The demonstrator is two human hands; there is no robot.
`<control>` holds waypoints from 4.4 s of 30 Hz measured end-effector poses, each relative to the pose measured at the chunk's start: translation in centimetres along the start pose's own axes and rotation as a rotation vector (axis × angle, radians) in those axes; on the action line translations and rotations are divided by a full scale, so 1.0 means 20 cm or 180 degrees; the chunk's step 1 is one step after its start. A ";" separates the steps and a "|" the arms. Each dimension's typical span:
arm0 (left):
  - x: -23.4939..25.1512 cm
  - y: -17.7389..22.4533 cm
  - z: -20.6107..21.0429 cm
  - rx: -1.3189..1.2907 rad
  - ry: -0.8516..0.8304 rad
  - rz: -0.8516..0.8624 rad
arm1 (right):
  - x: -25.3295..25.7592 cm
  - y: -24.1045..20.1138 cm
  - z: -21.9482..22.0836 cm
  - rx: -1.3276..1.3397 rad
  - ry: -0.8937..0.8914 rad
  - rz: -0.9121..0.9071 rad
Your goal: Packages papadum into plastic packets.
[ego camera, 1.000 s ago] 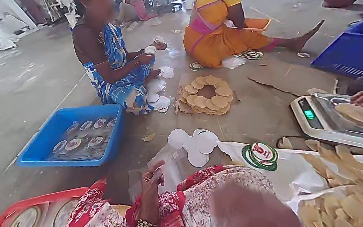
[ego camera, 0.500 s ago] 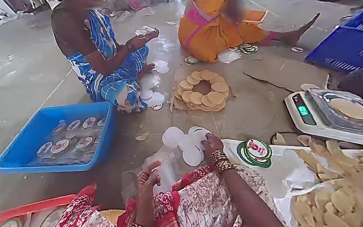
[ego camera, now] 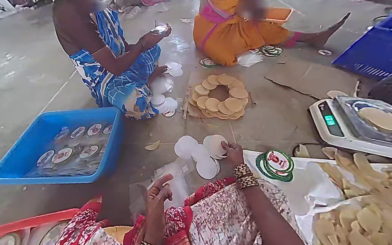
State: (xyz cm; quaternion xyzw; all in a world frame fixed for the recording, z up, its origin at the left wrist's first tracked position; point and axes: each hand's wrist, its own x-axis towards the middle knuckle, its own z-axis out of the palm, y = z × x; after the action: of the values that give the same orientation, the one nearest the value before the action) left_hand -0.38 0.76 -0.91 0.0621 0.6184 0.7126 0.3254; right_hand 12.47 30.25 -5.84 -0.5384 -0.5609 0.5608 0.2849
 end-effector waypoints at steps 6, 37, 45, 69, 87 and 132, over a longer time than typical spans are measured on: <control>0.00 0.00 0.00 -0.0026 0.0025 -0.0119 | 0.04 -0.12 -0.02 0.0965 0.0460 0.0353; 0.01 -0.05 -0.03 0.0025 -0.0204 -0.0306 | 0.95 -0.57 -0.19 -0.4224 -0.0144 -0.0886; 0.01 -0.01 0.01 -0.0165 -0.0033 -0.0324 | 0.35 -0.54 -0.34 -0.3643 -0.0059 -0.0707; -0.15 -0.08 0.09 -0.0998 -0.1205 0.0804 | -1.03 -0.07 0.16 -0.0958 -0.0716 -0.3985; -0.25 -0.04 0.12 -0.0529 -0.1091 0.0623 | -1.02 -0.17 -0.05 -0.0377 -0.1692 -0.1918; -0.56 -0.11 0.27 -0.1493 -0.0693 -0.1494 | -1.25 -0.13 -0.26 -0.0829 -0.0390 -0.1652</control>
State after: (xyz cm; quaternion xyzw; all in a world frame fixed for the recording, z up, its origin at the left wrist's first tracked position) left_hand 11.80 -0.74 1.68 -0.0827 0.3969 0.7303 0.5498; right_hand 23.01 9.44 4.86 -0.3742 -0.7631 0.4240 0.3129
